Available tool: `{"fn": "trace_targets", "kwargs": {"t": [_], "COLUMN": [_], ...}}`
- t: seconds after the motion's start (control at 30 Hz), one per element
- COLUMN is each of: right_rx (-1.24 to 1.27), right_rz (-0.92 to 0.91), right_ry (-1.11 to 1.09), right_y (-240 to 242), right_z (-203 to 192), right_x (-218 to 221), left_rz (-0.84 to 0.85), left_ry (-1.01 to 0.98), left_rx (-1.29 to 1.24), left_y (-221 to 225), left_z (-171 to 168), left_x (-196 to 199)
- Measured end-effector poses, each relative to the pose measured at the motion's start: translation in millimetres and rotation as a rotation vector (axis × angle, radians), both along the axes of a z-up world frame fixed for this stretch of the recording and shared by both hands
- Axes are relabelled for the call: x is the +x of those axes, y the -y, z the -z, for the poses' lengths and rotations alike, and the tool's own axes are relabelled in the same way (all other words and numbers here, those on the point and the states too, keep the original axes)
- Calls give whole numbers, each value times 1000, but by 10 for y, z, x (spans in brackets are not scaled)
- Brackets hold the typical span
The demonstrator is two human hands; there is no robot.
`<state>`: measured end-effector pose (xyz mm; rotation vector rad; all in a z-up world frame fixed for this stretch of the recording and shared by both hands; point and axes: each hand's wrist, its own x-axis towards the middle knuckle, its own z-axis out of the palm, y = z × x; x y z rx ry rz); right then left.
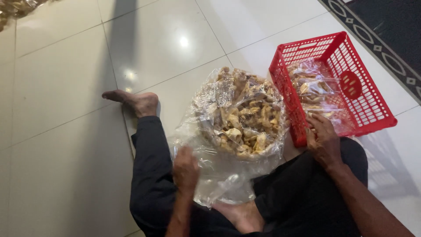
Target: Manually packaging crackers into small plastic bags while sitting on the floor
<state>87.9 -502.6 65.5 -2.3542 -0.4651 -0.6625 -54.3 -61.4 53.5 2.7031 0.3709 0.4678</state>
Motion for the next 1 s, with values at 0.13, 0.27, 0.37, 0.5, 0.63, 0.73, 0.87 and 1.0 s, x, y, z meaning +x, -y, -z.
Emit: {"fn": "trace_targets", "kwargs": {"t": [0.13,0.27,0.37,0.5,0.63,0.73,0.87,1.0], "right_rx": [-30,-51,-64,-58,-85,-49,-57,-32], "right_rz": [30,25,6,0,27,-14,-15,-59], "right_ry": [19,-6,0,35,49,30,21,-54], "right_y": [-11,7,35,2,66,75,-3,-56], "right_z": [36,51,68,18,116,113,-22,-180], "right_x": [15,18,6,11,57,79,23,-20], "left_rz": [-107,-10,13,-16,59,123,94,135], "left_ry": [-124,-274,-404,-361,-418,-556,-551,-322], "left_rx": [95,246,286,362,288,267,220,300], "left_y": [-736,-752,-750,-700,-665,-724,-744,-943], "left_z": [796,869,1017,936,721,749,708,1035], "left_x": [205,284,221,234,331,399,367,366]}}
